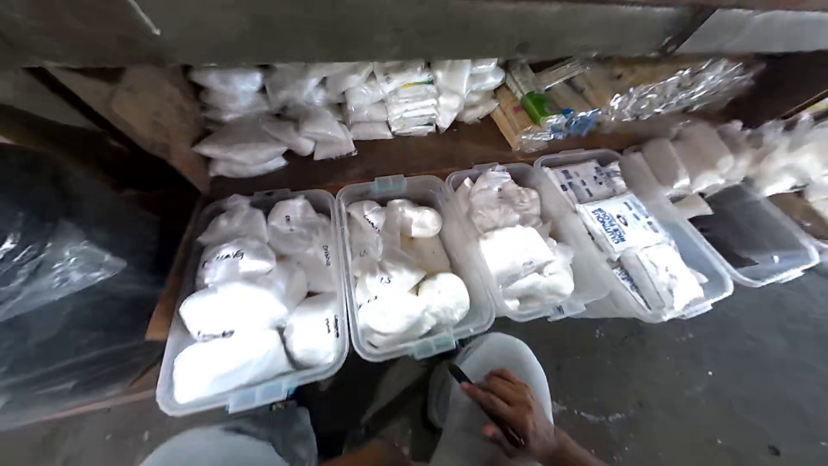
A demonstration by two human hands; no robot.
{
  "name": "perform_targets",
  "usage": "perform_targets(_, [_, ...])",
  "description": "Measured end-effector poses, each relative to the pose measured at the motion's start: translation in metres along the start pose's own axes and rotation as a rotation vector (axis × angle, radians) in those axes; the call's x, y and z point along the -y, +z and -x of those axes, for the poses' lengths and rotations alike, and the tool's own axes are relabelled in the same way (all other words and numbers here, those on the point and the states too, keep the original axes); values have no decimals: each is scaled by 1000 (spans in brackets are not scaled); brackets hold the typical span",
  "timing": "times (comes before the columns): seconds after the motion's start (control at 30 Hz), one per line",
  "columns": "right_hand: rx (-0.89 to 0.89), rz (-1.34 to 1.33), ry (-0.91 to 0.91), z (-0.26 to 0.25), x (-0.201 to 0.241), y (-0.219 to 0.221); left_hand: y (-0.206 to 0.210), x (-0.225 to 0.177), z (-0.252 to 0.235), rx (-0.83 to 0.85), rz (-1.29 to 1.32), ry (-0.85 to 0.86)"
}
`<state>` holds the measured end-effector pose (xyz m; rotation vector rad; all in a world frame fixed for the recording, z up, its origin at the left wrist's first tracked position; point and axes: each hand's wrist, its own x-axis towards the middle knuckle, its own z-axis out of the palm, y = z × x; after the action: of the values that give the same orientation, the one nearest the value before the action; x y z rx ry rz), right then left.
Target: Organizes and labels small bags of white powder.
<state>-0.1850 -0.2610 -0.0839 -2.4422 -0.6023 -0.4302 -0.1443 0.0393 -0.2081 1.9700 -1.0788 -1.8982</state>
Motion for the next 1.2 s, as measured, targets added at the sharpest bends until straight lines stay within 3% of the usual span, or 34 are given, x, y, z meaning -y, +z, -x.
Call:
perform_targets(0.1, [-101,-69,-60,5,-2,-2,-12,-42,7,108,-306,-35])
perform_targets(0.2, [-248,-223,-31,10,-1,-12,-26,-61,16,-55,-339,-13])
perform_targets(0.27, [-392,-301,30,1,-1,-20,-61,-86,62,-340,-253,55])
perform_targets(0.33, [-523,-344,64,-24,-8,-30,-88,-99,104,-855,-202,158])
perform_targets(0.4, [-667,-399,102,-64,-18,-33,-117,-96,116,-1409,-308,252])
perform_targets(0.43, [-731,-428,139,-85,-24,-30,-134,-95,118,-1492,-339,229])
perform_targets(0.57, [-762,-314,275,-147,-54,9,-185,-105,99,-1116,-198,-192])
perform_targets(0.67, [-678,-8,246,-156,-70,37,-197,-108,80,-1096,-104,-283])
perform_targets(0.73, [-540,45,271,-152,-73,42,-199,-105,79,-1100,-84,-246])
perform_targets(0.87, [-78,-93,305,-150,-67,35,-195,-91,77,-1168,-102,-101])
perform_targets(1.03, [428,-116,391,-164,-44,26,-183,-77,67,-1403,-172,117])
perform_targets(1.07, [483,-99,410,-167,-42,24,-181,-76,70,-1389,-173,167])
perform_targets(1.17, [560,-73,428,-168,-47,17,-203,-89,97,-1096,19,191])
perform_targets(1.2, [579,-79,433,-169,-51,16,-219,-92,106,-1089,88,194])
